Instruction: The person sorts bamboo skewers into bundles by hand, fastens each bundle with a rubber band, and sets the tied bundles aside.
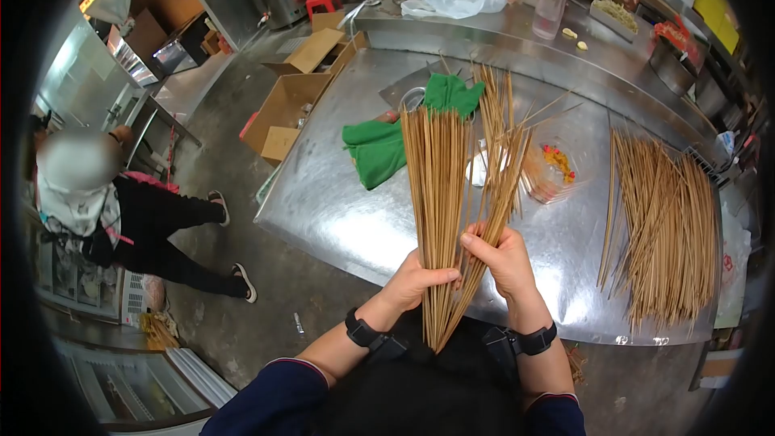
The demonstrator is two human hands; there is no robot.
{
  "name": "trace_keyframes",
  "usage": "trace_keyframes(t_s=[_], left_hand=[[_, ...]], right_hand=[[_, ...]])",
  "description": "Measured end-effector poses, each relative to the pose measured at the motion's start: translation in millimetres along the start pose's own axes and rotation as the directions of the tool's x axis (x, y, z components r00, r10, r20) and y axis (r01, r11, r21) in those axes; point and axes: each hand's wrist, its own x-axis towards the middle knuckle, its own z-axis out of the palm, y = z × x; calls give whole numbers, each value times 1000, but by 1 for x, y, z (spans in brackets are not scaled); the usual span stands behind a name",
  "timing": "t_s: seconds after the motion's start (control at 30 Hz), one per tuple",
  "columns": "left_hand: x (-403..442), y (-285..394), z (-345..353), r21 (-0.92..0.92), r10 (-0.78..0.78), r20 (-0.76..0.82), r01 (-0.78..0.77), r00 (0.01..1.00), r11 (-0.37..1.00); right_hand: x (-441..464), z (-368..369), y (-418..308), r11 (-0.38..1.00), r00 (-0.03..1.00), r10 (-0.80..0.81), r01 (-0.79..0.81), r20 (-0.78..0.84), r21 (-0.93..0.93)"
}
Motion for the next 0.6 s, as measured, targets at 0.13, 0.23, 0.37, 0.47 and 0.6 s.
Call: trace_keyframes(t_s=[0.13,0.23,0.37,0.47,0.6], left_hand=[[1,1,1,-10,-4,-7,4,1000,1000],[1,4,4,-28,-1,-4,1,1000,1000],[2,5,6,-48,-3,9,4,1000,999],[0,4,4,-28,-25,5,25,1000,999],[0,3,2,-19,-17,26,18,1000,1000]], right_hand=[[-1,2,-1,997,999,-51,51,11,-50],[-3,3,0,998,998,-56,56,-21,-15],[-5,2,-1,997,999,-50,50,-14,51],[-5,-3,2,997,1000,-22,21,11,78],[-5,-1,0,996,1000,23,-23,3,82]])
